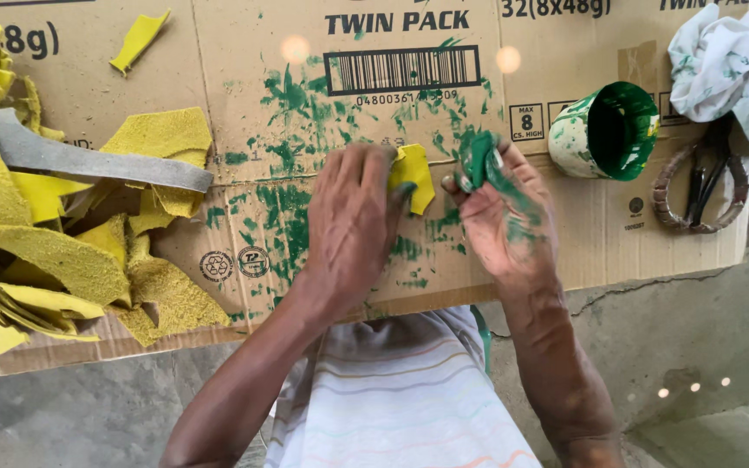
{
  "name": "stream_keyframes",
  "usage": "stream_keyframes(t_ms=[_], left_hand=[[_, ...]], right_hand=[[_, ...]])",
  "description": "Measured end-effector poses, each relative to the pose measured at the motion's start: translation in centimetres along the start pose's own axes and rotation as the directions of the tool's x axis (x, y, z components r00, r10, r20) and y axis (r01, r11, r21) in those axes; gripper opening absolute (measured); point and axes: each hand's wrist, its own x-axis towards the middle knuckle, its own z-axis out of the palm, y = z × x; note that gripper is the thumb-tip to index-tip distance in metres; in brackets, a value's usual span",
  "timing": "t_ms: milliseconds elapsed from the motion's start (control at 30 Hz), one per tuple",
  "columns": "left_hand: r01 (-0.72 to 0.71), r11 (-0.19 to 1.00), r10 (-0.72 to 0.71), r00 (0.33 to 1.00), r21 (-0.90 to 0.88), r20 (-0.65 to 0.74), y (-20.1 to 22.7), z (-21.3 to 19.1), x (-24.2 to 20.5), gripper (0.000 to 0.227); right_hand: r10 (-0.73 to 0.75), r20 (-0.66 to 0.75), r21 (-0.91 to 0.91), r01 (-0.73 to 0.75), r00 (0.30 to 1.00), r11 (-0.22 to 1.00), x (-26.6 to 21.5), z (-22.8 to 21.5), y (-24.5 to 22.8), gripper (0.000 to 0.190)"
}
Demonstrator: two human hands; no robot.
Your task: The person paints yellow foam pieces green using a small brush. They repeatedly dip the brush into a green paint container and apply paint to each piece, then place the painted pieces on a cardboard surface.
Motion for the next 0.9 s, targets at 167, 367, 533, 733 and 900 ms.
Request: stream_keyframes(t_ms=[167,367,533,733,900], left_hand=[[0.128,0.992,-0.128,0.987,0.005,0.097,0.7,-0.4,2.0,0.024],[-0.016,1.000,0.015,0.997,0.011,0.071,0.9,-2.1,1.2,0.030],[-0.121,0.993,0.119,0.973,0.001,0.197,0.0,-1.9,0.2,0.035],[-0.201,0.975,0.174,0.955,0.093,0.239,-0.1,-1.4,0.6,0.054],[-0.131,0.991,0.129,0.972,-0.007,0.197,-0.8,-1.5,0.7,0.050]], right_hand=[[-0.099,0.016,-0.106,0.100,0.995,0.989,-1.6,0.1,-1.4,0.025],[-0.214,0.049,-0.297,0.219,0.976,0.930,-3.6,0.3,-3.3,0.018],[-0.340,-0.019,-0.616,0.257,0.940,0.745,-3.5,0.0,-2.3,0.016],[-0.364,0.067,-0.963,0.155,0.929,0.220,-2.8,1.2,-0.4,0.012],[-0.227,0.390,-0.902,0.322,0.892,-0.287,-2.5,1.9,0.8,0.016]])
